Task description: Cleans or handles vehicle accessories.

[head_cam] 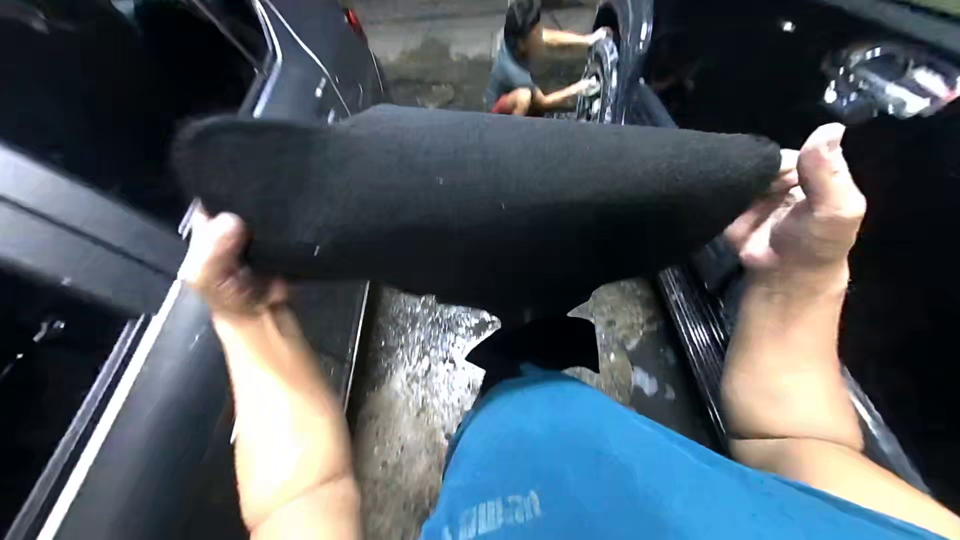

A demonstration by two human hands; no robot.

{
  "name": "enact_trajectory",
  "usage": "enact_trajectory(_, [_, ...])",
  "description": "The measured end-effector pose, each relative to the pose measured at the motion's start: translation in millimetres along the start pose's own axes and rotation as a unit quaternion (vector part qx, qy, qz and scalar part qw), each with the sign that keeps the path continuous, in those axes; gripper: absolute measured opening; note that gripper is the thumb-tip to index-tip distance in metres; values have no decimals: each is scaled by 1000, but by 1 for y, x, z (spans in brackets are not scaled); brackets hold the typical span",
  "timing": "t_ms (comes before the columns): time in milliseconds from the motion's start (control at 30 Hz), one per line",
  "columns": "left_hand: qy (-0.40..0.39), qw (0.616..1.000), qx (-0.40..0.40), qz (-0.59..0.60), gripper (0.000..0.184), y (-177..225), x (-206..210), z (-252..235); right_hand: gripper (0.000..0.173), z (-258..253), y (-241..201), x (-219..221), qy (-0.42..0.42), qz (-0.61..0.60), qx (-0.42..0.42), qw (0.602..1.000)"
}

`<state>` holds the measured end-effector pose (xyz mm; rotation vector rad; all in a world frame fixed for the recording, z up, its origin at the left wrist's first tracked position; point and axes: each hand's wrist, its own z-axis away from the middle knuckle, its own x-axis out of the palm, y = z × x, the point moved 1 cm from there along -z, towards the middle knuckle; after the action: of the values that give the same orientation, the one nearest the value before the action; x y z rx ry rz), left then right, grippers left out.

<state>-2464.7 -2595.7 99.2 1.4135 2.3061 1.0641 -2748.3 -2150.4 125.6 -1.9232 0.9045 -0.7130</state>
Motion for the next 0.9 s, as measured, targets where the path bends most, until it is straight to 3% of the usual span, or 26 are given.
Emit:
enact_trajectory(33, [-48,998,15,34,43,0,0,-22,40,-33,10,2,5,9,32,999])
enact_trajectory(67, [-74,994,-31,70,53,1,14,-39,42,-65,25,5,-4,30,73,997])
enact_trajectory(100, [37,989,-105,94,65,-2,52,-50,41,-96,47,10,-28,49,108,993])
enact_trajectory(133, [-50,973,-188,128,78,-21,50,-63,39,-124,70,17,-69,62,133,987])
enact_trajectory(167, [-86,955,-238,155,79,-55,42,-72,36,-149,95,26,-124,75,145,979])
enact_trajectory(233, [-88,938,-274,194,78,-134,17,-75,23,-200,143,47,-235,112,109,959])
enact_trajectory(300, [-20,947,-265,183,70,-183,8,-82,18,-245,189,66,-290,163,85,939])
enact_trajectory(367, [114,942,-307,67,38,-206,11,-100,20,-284,230,80,-275,198,108,935])
enact_trajectory(433, [163,918,-358,-57,34,-231,5,-138,20,-322,265,94,-249,202,117,940])
enact_trajectory(533, [145,930,-291,-171,46,-274,-21,-203,23,-383,299,127,-197,213,114,950])
enact_trajectory(600, [121,942,-226,-218,44,-298,-33,-242,36,-419,312,146,-135,214,91,963])
enact_trajectory(733, [63,957,-95,-268,31,-331,-36,-311,75,-494,334,183,-3,210,-80,974])
enact_trajectory(800, [31,959,-48,-279,30,-345,-38,-332,65,-517,349,202,10,257,-143,956])
enact_trajectory(900, [-25,952,-11,-305,30,-357,-42,-349,49,-538,373,234,-8,288,-128,949])
